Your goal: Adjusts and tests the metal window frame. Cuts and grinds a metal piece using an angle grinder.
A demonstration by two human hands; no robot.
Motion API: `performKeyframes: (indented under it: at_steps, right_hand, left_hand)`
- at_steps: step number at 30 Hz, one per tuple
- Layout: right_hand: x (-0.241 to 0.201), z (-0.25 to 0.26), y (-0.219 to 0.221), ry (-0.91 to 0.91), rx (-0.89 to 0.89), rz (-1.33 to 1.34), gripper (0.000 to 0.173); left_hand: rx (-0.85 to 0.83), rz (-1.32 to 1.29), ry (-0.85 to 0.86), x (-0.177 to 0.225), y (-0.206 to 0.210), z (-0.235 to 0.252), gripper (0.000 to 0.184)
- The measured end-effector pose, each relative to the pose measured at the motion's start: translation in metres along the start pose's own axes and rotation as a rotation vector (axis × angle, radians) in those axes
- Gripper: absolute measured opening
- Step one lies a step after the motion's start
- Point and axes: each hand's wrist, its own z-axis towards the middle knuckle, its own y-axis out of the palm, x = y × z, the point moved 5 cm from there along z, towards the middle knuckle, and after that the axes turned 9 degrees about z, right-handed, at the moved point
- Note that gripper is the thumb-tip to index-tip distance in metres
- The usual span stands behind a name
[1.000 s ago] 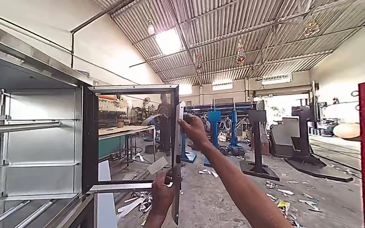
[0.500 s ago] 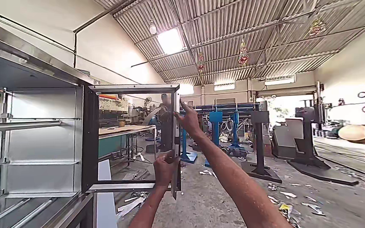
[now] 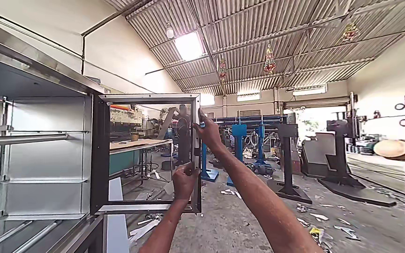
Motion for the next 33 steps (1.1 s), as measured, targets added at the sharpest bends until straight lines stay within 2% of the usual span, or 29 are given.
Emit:
performKeyframes:
  at_steps: [12,27,29,31,33]
  right_hand:
    - [-0.01,0.001,-0.004,0.022,-0.012,-0.011,0.067]
    - [-0.01,0.001,-0.003,0.017,-0.028,-0.038,0.066]
    - [-0.015,0.005,-0.009,0.013,-0.063,-0.031,0.065]
    - [-0.011,-0.003,-0.005,0.057,-0.127,-0.07,0.066]
    - [-0.012,0.002,-0.007,0.063,-0.15,-0.095,0.068]
  left_hand:
    - [0.042,0.028,0.021,-0.001,-0.004,0.0,0.041]
    - [-0.006,0.068,0.026,0.003,-0.004,0.005,0.039]
    - [-0.04,0.101,0.055,0.012,-0.009,0.011,0.045]
    - [-0.097,0.136,0.039,0.006,-0.013,0.003,0.05]
    - [-0.141,0.128,0.058,0.011,-0.016,0.004,0.051]
